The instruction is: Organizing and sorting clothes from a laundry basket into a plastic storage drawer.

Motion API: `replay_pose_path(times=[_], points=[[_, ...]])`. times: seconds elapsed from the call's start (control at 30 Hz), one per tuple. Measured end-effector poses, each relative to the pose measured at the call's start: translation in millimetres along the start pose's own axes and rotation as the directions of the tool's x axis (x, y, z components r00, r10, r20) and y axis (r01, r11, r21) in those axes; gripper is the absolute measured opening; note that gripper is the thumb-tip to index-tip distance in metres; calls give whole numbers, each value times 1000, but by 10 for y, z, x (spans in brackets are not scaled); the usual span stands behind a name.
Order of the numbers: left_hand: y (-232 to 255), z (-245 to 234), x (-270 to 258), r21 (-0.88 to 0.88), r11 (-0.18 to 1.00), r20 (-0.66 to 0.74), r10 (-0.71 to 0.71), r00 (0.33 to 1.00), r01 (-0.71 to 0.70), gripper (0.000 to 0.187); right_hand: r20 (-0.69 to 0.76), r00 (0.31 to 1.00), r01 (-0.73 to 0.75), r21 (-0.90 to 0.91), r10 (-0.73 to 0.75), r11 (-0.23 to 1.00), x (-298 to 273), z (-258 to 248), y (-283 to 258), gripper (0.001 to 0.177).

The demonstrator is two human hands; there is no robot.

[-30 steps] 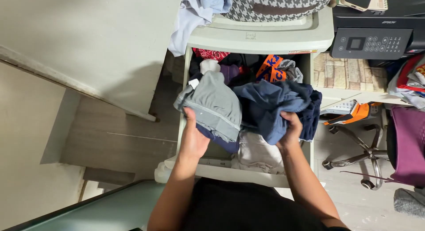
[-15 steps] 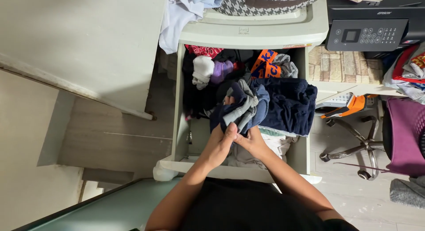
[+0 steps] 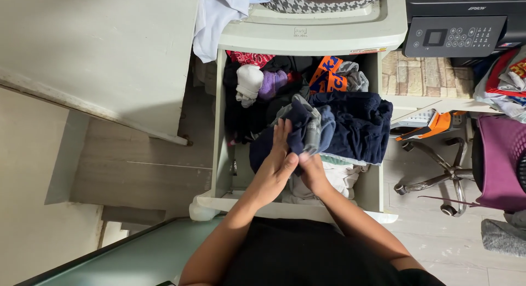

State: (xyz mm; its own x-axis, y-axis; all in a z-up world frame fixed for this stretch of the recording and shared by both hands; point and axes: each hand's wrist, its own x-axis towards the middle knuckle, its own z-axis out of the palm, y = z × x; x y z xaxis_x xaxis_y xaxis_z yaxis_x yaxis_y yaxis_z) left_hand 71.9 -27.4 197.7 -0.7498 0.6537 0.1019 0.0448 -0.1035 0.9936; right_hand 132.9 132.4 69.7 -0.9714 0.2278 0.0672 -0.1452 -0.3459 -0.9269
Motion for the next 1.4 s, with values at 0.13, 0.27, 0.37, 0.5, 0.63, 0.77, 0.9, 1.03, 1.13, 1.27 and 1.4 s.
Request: replay_pose_path(times=[0.13,0.27,0.37,0.5,0.63,0.77,0.9,1.03,1.13,1.27,1.4], points=[[242,163,2,417,909,-23,20,1000,-9,93,-62,946,-237,535,318,811,26,-121,8,60],[109,350,-17,753,658,-66,76,995,0,92,12,983,-140,702,185,698,-34,-323,326,56],[79,429,-3,897,439,-9,155,988,-61,86,-72,952,-151,732,296,664,42,-88,-27,61],[10,502,-4,928,346,61,234,970,-142,72,-154,869,-202,758,470,620,50,-26,-171,68],[86,382,21,732,643,28,300,954,-224,54,-130,903,-147,801,409,580,55,-326,92,63],[387,-326,65,147,981,-272,166,948,-129,46,-53,971,-108,776,235,622,215,-30,-455,67],[369,-1024,74,-671,696,-479,-145,866,-255,58,-108,953,-114,736,282,668,282,83,-680,76],[550,-1236,54,-709,616,-488,-79,869,-343,60,-121,956,-112,690,266,715,299,155,-734,76],[735,-1210,116,-721,568,-496,-21,868,-398,59,-93,952,-139,716,291,684,300,216,-757,76],[1137,-941,223,-772,458,-458,79,885,-440,59,-98,950,-138,719,296,681,308,198,-629,74],[1152,-718,392,-760,402,-464,217,859,-511,63,-115,915,-202,699,386,686,261,116,-500,73]])
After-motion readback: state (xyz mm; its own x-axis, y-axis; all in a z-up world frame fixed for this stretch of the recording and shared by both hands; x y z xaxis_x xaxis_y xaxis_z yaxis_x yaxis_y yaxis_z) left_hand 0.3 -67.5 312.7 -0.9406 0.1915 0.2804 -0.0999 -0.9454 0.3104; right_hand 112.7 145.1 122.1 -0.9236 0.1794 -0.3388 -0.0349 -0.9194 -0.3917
